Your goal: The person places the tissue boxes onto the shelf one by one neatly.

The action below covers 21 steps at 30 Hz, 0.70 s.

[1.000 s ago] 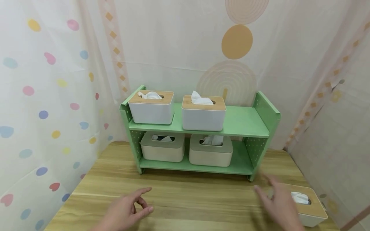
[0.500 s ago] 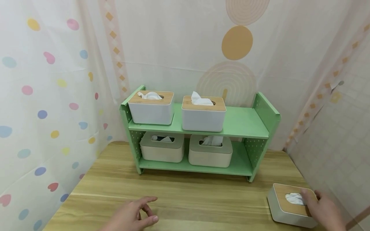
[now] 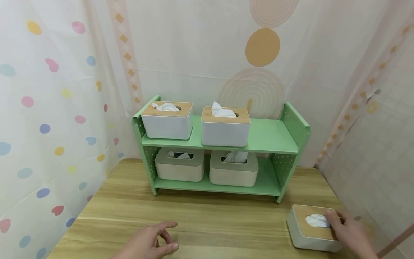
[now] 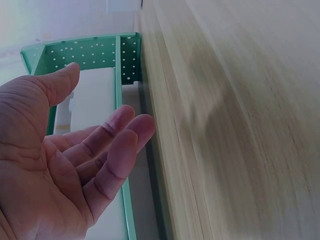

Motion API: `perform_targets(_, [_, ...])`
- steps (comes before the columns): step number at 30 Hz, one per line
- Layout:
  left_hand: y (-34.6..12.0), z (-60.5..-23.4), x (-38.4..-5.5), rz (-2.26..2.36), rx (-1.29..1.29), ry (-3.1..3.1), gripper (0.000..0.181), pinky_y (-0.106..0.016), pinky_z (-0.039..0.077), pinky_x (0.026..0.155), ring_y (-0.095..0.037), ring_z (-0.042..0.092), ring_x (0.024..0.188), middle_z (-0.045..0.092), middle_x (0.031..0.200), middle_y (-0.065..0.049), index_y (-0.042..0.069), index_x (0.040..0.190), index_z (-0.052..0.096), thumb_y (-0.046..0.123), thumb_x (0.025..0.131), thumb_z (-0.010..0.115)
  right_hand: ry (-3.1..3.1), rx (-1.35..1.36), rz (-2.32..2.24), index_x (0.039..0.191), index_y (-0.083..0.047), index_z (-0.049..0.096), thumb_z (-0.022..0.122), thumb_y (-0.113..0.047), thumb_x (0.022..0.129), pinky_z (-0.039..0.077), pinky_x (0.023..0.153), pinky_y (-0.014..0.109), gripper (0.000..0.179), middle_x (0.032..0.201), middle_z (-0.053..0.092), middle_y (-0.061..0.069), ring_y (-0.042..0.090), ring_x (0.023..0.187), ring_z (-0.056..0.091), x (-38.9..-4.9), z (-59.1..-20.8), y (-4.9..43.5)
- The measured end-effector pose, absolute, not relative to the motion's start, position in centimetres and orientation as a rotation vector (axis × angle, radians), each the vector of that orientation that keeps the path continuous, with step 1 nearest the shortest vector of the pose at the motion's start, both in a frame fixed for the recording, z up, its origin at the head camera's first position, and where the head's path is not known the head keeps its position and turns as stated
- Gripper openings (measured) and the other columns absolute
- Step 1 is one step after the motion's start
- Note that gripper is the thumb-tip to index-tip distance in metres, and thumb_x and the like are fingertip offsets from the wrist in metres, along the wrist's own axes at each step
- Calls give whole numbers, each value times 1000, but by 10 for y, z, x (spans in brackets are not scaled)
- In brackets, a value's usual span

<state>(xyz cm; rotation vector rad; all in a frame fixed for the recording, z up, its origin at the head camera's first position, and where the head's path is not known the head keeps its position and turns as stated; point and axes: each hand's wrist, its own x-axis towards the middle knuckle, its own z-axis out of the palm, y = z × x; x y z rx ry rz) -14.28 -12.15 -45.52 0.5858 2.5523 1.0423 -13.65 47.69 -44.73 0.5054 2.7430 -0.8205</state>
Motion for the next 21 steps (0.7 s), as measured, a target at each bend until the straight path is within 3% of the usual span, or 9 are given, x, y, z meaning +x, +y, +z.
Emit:
perform_targets(8, [-107, -458, -145, 1091, 594, 2465, 66, -26, 47, 61, -6, 58, 61, 74, 97, 16, 3, 147, 61, 45, 98, 77, 2764, 202, -987, 157, 22, 25, 35, -55, 115, 49, 109, 64, 89, 157, 38, 45, 61, 141, 48, -138, -441, 398])
perform_targets(15, [-81, -462, -145, 1256, 538, 2364, 76, -26, 44, 61, -10, 49, 60, 73, 135, -12, 6, 158, 50, 41, 97, 80, 2679, 32, -1194, 161, 15, 28, 57, -46, 110, 57, 103, 58, 84, 163, 34, 42, 55, 134, 58, -133, -438, 322])
perform_targets(21, [-66, -470, -145, 1399, 458, 2269, 87, -26, 50, 65, -12, 61, 72, 56, 155, -26, 0, 164, 38, 40, 98, 79, 2358, -175, -1484, 162, 17, 21, 68, -33, 106, 58, 104, 51, 88, 161, 34, 44, 48, 135, 60, -135, -451, 281])
